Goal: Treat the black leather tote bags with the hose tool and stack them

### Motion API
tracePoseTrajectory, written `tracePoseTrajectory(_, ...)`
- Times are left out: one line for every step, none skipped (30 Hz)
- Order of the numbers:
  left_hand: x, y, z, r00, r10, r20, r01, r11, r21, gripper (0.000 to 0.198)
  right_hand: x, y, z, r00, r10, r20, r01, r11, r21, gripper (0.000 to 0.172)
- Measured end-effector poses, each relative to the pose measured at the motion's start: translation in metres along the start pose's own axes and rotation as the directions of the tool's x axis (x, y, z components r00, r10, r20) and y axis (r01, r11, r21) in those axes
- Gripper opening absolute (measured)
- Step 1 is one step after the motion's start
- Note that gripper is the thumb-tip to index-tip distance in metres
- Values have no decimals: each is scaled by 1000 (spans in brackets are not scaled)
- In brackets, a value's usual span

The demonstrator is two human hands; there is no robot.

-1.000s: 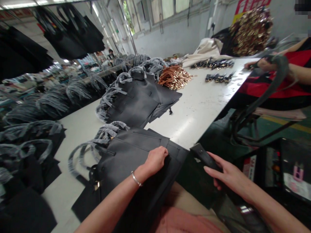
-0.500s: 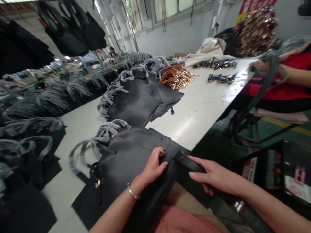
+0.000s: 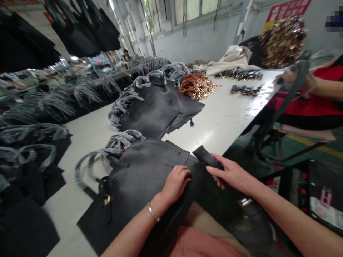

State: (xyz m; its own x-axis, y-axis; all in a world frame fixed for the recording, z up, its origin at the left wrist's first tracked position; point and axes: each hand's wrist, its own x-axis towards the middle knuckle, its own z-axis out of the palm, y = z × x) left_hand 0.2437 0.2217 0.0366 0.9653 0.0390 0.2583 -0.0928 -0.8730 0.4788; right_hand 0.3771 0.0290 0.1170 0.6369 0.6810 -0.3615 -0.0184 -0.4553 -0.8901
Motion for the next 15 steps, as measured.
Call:
tracePoseTrajectory(4,3,0,997,58,49,-61,996,63,15,-5,5,-5,1000,15,-16,-15,999,28,68)
tracePoseTrajectory(8,6,0,989,109,101,-122,985,126,11,-10,11,-9,999,36,-31,-34,998,56,70)
tracePoseTrajectory(13,9,0,977,153,151,-180,966,184,8,-15,18,-12,997,59,-42,-56,996,75,73)
tracePoseTrajectory(18,12,-1,960,195,199,-240,943,232,7,-21,27,-14,996,79,-50,-75,993,87,75)
tracePoseTrajectory(24,15,-1,941,237,243,-299,916,266,7,-26,35,-15,994,96,-58,-90,991,95,77)
tracePoseTrajectory(29,17,-2,918,277,282,-357,889,288,8,-32,44,-16,991,113,-66,-106,989,101,78)
tracePoseTrajectory(34,19,-2,894,317,317,-412,860,301,10,-36,52,-16,988,130,-78,-121,986,111,80)
tracePoseTrajectory(39,21,-2,867,355,350,-464,831,308,12,-41,59,-17,985,146,-90,-134,983,128,81)
tracePoseTrajectory(43,21,-2,840,388,379,-511,801,312,15,-45,66,-17,982,161,-104,-144,978,150,83)
tracePoseTrajectory(46,21,-2,815,416,404,-551,773,316,18,-49,71,-18,978,173,-117,-151,973,173,85)
tracePoseTrajectory(49,21,-1,792,438,425,-583,748,318,20,-52,76,-19,975,182,-129,-155,969,191,87)
tracePoseTrajectory(50,21,-1,773,455,443,-610,726,319,22,-55,79,-20,973,186,-138,-156,967,203,88)
tracePoseTrajectory(51,20,0,757,465,458,-629,708,321,22,-57,80,-21,971,189,-147,-157,965,208,89)
tracePoseTrajectory(52,19,1,746,470,472,-642,696,322,22,-59,81,-22,968,194,-156,-160,965,208,90)
tracePoseTrajectory(52,19,2,740,470,482,-649,688,325,21,-61,80,-23,966,197,-166,-162,965,204,91)
